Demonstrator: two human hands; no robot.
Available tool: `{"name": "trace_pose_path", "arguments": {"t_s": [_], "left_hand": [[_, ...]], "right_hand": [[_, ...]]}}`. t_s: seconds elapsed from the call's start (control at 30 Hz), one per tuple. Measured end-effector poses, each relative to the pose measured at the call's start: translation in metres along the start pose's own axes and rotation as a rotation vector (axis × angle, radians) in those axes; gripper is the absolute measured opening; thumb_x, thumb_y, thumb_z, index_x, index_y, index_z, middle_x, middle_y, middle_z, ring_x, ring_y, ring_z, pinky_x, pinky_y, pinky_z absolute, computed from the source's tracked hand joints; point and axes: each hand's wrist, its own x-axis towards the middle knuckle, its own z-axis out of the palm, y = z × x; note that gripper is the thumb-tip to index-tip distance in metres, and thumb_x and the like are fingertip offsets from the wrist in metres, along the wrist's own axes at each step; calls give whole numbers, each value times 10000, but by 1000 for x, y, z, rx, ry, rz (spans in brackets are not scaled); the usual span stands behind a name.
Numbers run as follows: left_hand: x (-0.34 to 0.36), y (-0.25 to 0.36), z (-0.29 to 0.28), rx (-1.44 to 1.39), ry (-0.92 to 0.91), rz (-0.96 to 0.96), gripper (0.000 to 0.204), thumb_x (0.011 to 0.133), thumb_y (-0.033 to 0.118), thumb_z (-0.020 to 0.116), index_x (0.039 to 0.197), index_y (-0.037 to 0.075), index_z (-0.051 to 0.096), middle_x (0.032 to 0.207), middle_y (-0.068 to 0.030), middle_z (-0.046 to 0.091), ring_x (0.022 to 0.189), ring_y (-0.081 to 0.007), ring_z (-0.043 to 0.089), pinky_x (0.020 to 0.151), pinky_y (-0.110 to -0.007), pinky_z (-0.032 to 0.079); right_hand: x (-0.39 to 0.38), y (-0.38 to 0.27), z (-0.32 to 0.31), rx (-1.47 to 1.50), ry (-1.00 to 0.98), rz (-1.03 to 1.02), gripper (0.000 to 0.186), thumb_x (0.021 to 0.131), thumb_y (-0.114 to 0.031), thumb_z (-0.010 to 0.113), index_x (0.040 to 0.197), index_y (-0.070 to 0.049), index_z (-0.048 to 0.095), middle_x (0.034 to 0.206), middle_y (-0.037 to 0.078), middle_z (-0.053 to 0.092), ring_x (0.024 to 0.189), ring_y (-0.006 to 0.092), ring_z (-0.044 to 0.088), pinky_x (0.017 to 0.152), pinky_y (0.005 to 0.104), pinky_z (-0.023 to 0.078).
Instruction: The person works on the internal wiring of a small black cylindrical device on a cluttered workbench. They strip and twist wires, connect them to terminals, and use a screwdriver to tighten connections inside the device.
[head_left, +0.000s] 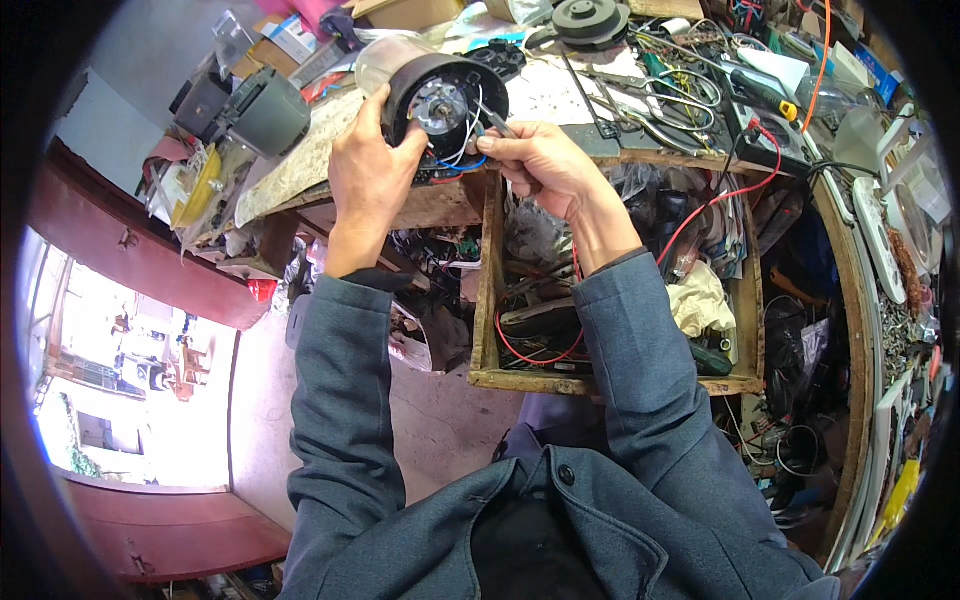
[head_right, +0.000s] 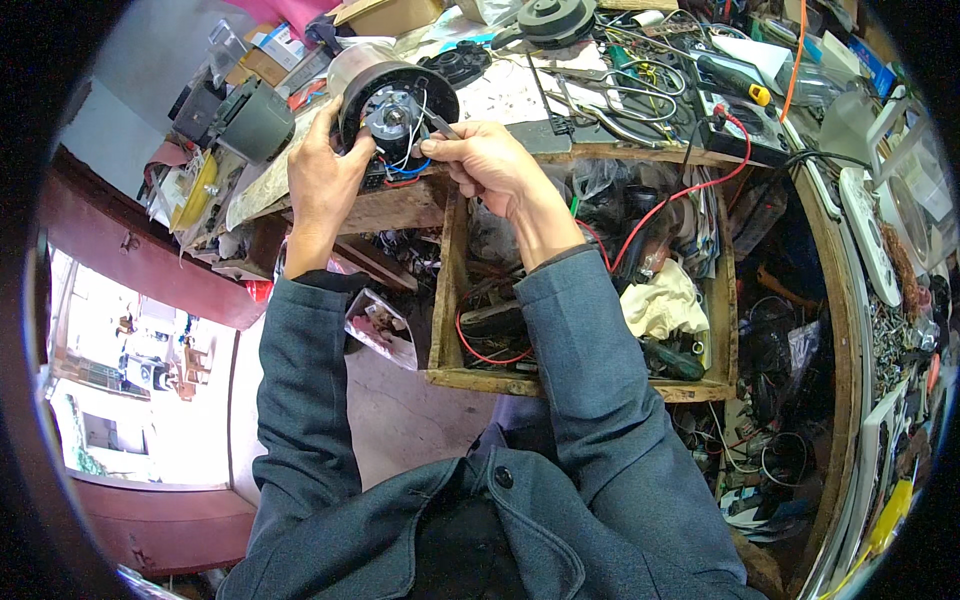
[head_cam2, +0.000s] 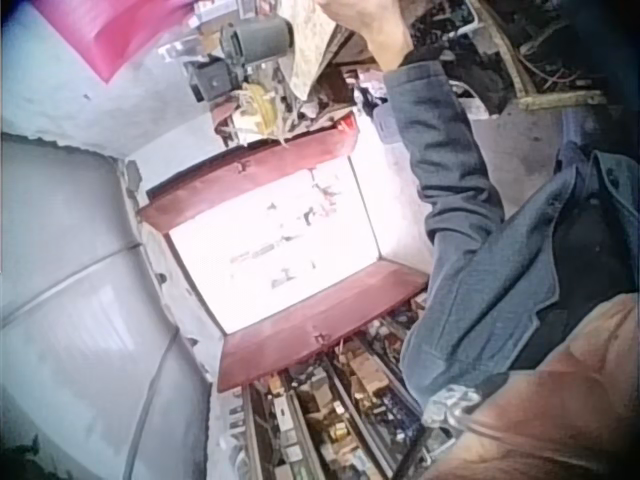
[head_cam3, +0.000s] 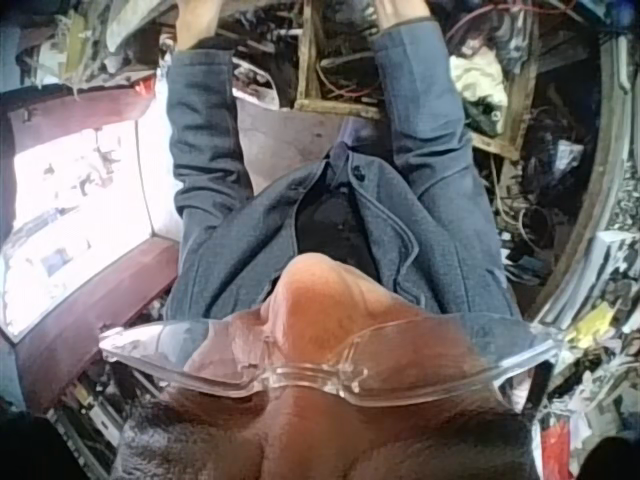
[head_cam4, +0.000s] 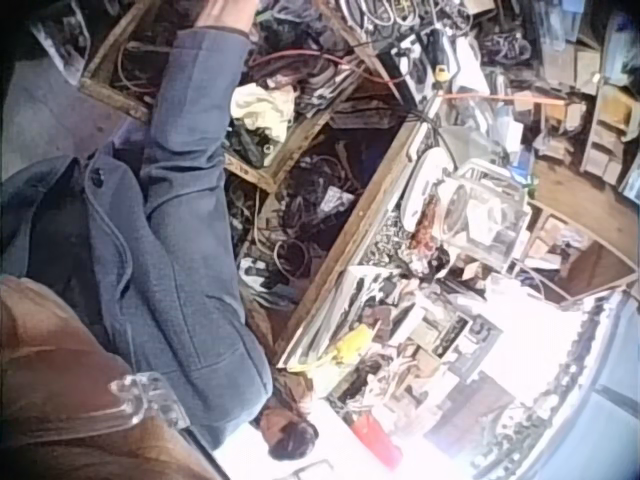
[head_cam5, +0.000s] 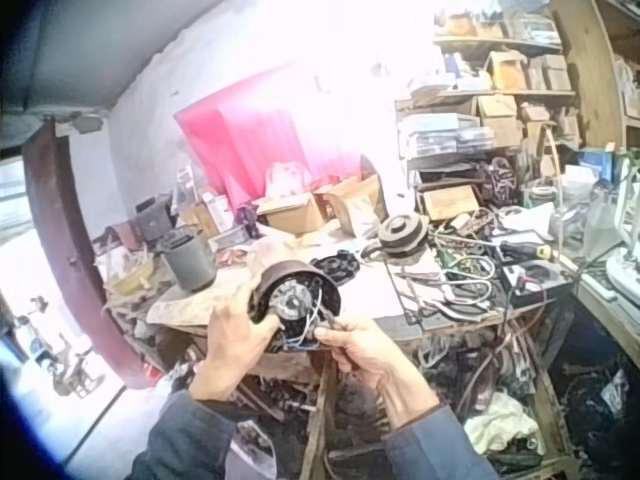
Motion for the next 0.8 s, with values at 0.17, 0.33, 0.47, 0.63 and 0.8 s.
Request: {"name": "trace_pose_path", "arguments": {"t_s": [0.17, 0.33, 0.47, 0.63, 0.8], "left_hand": [[0, 2, -4, 29, -60, -21, 511, 863, 221, 741, 1320, 22, 631, 1114, -218, 734, 992, -291, 742, 884, -368, 554], [2, -8, -9, -71, -124, 25, 481, 918, 184, 703, 1351, -2, 605, 1191, -218, 716, 1036, -265, 728, 915, -360, 541], [4, -18, -10, -173, -134, 46, 517, 916, 252, 673, 1353, -13, 597, 1183, -294, 681, 1092, -414, 680, 954, -426, 521], [-2, -17, -14, -148, -171, 34, 597, 924, 321, 686, 1387, -34, 560, 1269, -298, 648, 1177, -416, 645, 1010, -424, 491], [-29, 8, -11, -161, -81, -203, 613, 848, 351, 796, 1285, -34, 605, 1189, -272, 687, 1096, -387, 684, 939, -422, 528]], "right_hand": [[5, 5, -2, -89, 33, -46, 91, 933, -155, 747, 922, -71, 714, 650, -77, 549, 479, 13, 388, 415, 201, 265], [3, 4, -1, -78, 35, -56, 102, 927, -151, 755, 881, -84, 694, 640, -77, 544, 462, 13, 395, 403, 205, 293], [4, 4, 4, 10, 93, -84, 70, 900, -129, 761, 887, -102, 697, 602, -81, 519, 454, 28, 389, 408, 222, 246], [4, 4, 7, 23, 91, -109, 54, 919, -102, 722, 958, -113, 685, 627, -87, 525, 467, 22, 390, 413, 219, 264], [4, 2, 6, 65, 91, -99, 31, 932, -93, 698, 951, -117, 692, 631, -87, 527, 467, 25, 380, 416, 217, 279]]}}
